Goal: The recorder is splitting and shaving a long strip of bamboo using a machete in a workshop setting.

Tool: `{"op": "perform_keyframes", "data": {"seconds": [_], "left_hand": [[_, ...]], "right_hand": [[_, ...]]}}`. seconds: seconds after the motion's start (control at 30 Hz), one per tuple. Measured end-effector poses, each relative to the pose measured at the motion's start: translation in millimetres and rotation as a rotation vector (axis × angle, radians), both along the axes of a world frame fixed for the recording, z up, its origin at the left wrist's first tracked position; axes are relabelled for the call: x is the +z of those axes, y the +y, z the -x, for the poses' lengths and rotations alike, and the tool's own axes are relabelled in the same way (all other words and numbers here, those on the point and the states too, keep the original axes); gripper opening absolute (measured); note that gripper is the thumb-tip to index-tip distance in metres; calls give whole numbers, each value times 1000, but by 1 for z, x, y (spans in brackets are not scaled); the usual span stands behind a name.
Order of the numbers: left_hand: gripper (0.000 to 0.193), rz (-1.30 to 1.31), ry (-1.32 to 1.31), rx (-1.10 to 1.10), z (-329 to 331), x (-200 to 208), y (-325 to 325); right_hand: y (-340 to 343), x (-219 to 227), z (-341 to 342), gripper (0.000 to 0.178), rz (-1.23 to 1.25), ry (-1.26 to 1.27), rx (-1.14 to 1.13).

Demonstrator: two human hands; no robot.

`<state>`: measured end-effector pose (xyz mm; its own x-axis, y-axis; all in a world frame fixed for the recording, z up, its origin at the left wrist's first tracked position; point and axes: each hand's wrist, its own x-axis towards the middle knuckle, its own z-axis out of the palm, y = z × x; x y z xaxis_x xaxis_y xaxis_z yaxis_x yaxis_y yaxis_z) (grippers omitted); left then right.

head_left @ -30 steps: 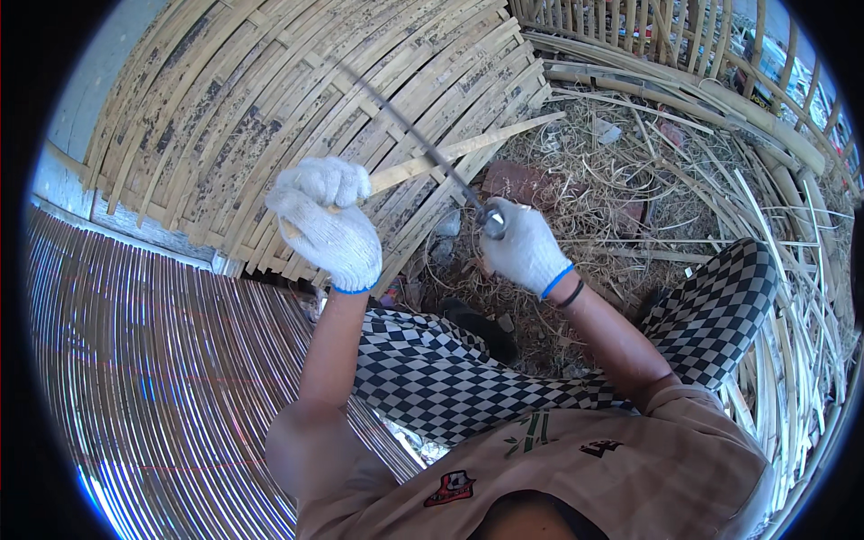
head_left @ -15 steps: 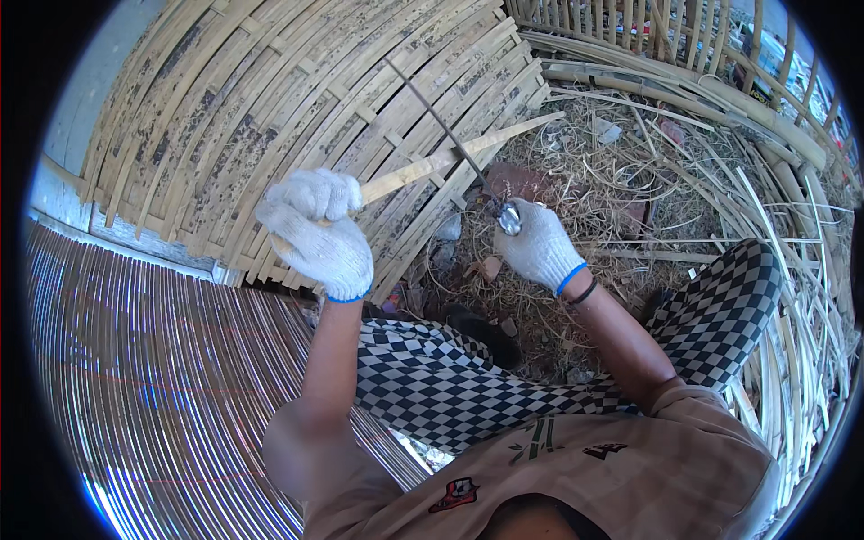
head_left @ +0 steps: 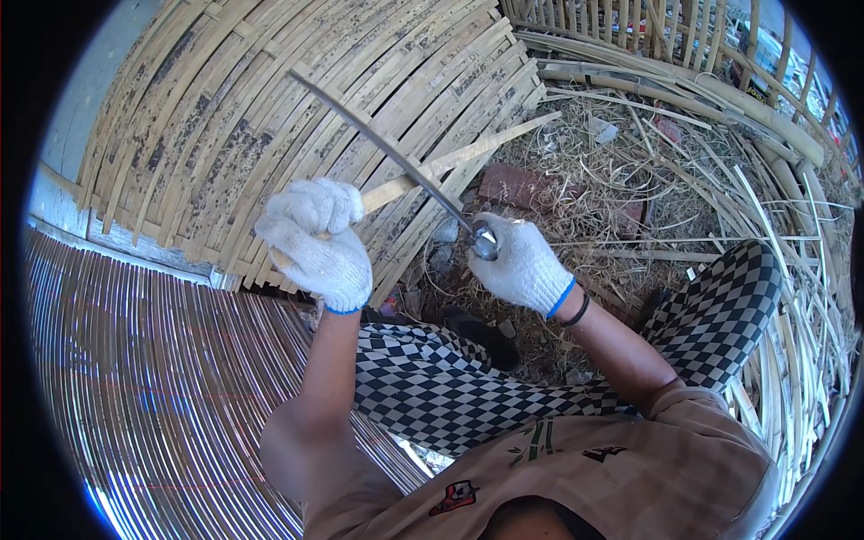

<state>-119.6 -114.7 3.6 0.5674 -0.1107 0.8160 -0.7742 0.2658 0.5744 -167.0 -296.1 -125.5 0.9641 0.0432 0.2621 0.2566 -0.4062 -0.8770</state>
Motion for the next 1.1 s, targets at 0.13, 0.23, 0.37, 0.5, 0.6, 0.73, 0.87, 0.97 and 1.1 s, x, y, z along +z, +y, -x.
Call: {"op": "perform_keyframes", "data": {"seconds": [0.13, 0.23, 0.37, 0.5, 0.6, 0.73, 0.87, 0.97, 1.1], "left_hand": [[48, -27, -22, 19, 6, 0, -11], [43, -27, -25, -144, 5, -7, -7], [41, -36, 2, -163, 9, -5, -25], [34, -675, -350, -612, -20, 13, 5], [44, -314, -8, 23, 5, -10, 1], [62, 33, 288, 184, 5, -31, 23], [75, -191, 112, -409, -4, -17, 10], [75, -71, 194, -229, 8, -22, -8], [75, -28, 160, -236, 5, -27, -2]], "right_hand": [[1, -13, -9, 35, -76, -8, -12], [-3, -23, -18, 28, -364, 103, -1], [-17, -17, -17, 24, -212, 95, -49], [-16, -1, -11, 25, -281, 233, 0], [-12, -9, -12, 26, -205, 154, -43], [3, 8, 5, 28, -163, 13, -6], [9, 5, 8, 37, 41, -55, 10], [19, -6, 6, 37, 59, -47, -21], [17, 2, 14, 37, 106, -96, -27]]}}
